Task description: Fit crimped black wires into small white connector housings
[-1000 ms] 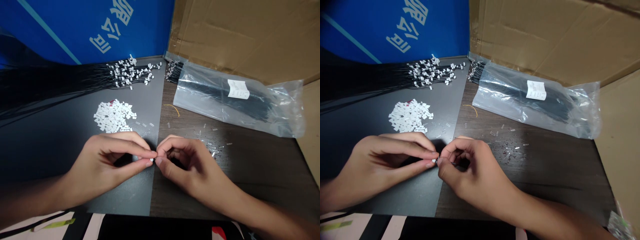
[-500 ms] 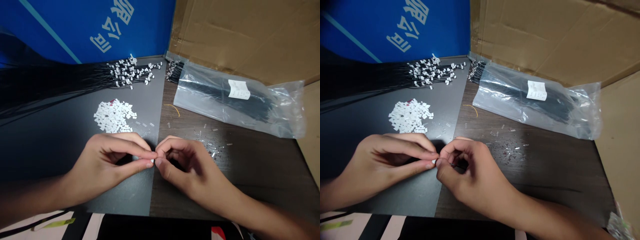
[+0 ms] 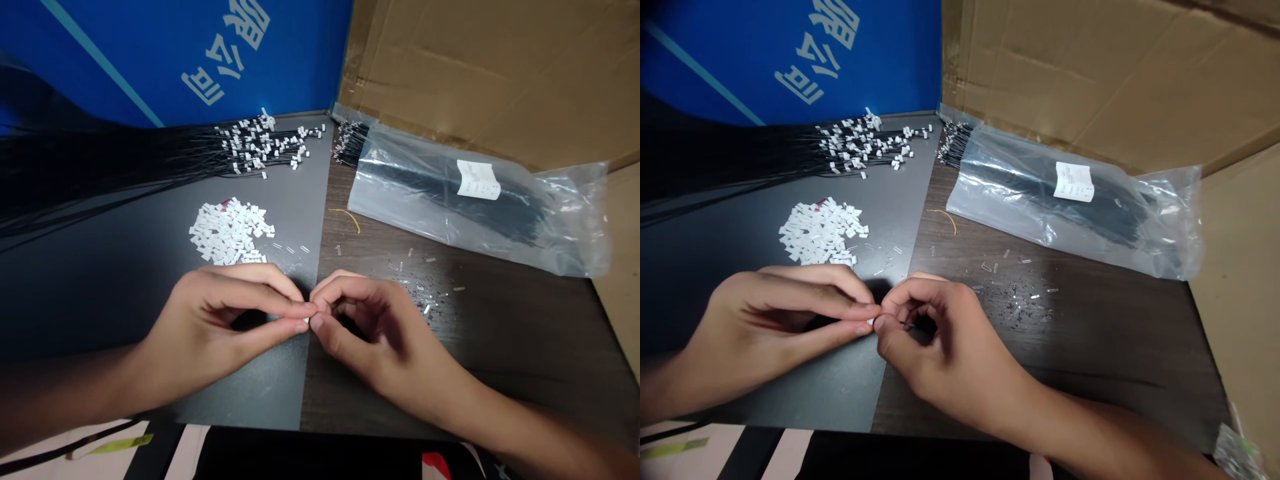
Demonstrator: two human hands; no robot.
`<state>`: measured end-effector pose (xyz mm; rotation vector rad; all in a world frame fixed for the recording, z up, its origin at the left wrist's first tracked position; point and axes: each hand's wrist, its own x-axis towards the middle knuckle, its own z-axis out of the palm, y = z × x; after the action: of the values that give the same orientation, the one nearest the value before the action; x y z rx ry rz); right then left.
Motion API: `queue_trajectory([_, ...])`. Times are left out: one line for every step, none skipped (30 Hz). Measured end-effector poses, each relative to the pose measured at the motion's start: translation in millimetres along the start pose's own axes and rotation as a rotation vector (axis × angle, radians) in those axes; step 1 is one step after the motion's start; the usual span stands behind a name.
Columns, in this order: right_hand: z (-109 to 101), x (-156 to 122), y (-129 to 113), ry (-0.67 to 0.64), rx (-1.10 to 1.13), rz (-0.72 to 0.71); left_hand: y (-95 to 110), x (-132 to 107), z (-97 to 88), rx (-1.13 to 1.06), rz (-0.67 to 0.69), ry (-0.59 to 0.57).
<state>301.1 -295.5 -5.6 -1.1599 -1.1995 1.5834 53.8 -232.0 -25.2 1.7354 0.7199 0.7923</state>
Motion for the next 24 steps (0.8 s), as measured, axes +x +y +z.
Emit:
queue_trajectory([0.3,-0.2,0.0,0.001,-0.005,-0.004,-0.2,-0.2,-0.1,0.013,0.007,0.0])
queue_trajectory([0.6,-0.4,0.1,0.003,-0.007,-0.008,-0.5,-0.5,-0.2,0.025,0.012,-0.001])
queue_trajectory([0.9,-0.6,0.3,0.005,-0.007,-0.012,-0.9,-0.7,-0.3,0.035,0.015,0.0])
queue_trajectory([1.1,-0.9,0.5,0.01,-0.006,-0.016,-1.3,-0.9,-0.4,0.042,0.016,0.004])
queue_trajectory([1.3,-1.1,0.7,0.015,-0.005,-0.019,-1.6,-0.9,-0.6,0.05,0.012,0.007])
queue_trajectory([1.4,-1.2,0.9,0.019,-0.006,-0.018,-2.0,-0.8,-0.8,0.056,0.007,0.008])
queue_trajectory([1.6,-1.2,1.0,0.02,-0.009,-0.017,-2.1,-0.3,-1.0,0.06,0.012,0.009])
queue_trajectory([1.9,-1.1,1.0,0.026,-0.013,-0.01,-2.0,0.5,-1.2,0.062,0.022,0.009])
queue_trajectory([2.3,-0.9,1.0,0.033,-0.014,-0.001,-1.5,1.6,-1.5,0.062,0.034,0.007])
queue_trajectory([2.8,-0.7,1.0,0.042,-0.012,0.007,-0.6,3.2,-1.9,0.057,0.049,0.009])
queue_trajectory([3.5,-0.6,0.8,0.051,-0.009,0.015,0.8,5.2,-2.3,0.049,0.052,0.01])
queue_trajectory([4.1,-0.5,0.5,0.062,-0.007,0.022,2.5,7.5,-3.0,0.035,0.042,0.008])
queue_trajectory([4.6,-0.6,0.0,0.072,-0.01,0.024,4.4,10.1,-3.9,0.015,0.019,0.005])
queue_trajectory([5.0,-1.0,-0.7,0.079,-0.021,0.017,6.4,12.9,-5.3,-0.012,-0.01,0.002])
queue_trajectory([5.1,-1.7,-1.9,0.081,-0.046,0.005,8.2,15.8,-7.2,-0.044,-0.039,0.003])
queue_trajectory([4.8,-2.8,-3.4,0.078,-0.084,-0.007,10.0,18.9,-9.7,-0.079,-0.064,0.008])
queue_trajectory([4.1,-4.3,-5.5,0.07,-0.132,-0.021,11.6,22.2,-12.8,-0.116,-0.083,0.016])
queue_trajectory([3.0,-6.3,-7.9,0.052,-0.186,-0.037,13.4,25.7,-16.6,-0.163,-0.094,0.033])
queue_trajectory([1.6,-8.6,-10.8,0.025,-0.241,-0.055,15.5,29.5,-21.0,-0.217,-0.112,0.049])
queue_trajectory([-0.1,-11.1,-13.9,-0.011,-0.294,-0.074,18.2,33.5,-25.7,-0.284,-0.131,0.066])
queue_trajectory([-1.9,-13.6,-17.1,-0.056,-0.338,-0.098,21.8,37.7,-30.7,-0.361,-0.152,0.087])
queue_trajectory([-3.8,-15.8,-20.2,-0.103,-0.371,-0.128,26.1,41.9,-35.9,-0.441,-0.178,0.107])
queue_trajectory([-5.6,-17.4,-23.2,-0.146,-0.396,-0.159,31.1,46.1,-41.3,-0.516,-0.198,0.13])
queue_trajectory([-7.5,-17.9,-26.0,-0.18,-0.416,-0.185,36.6,50.0,-47.0,-0.575,-0.212,0.162])
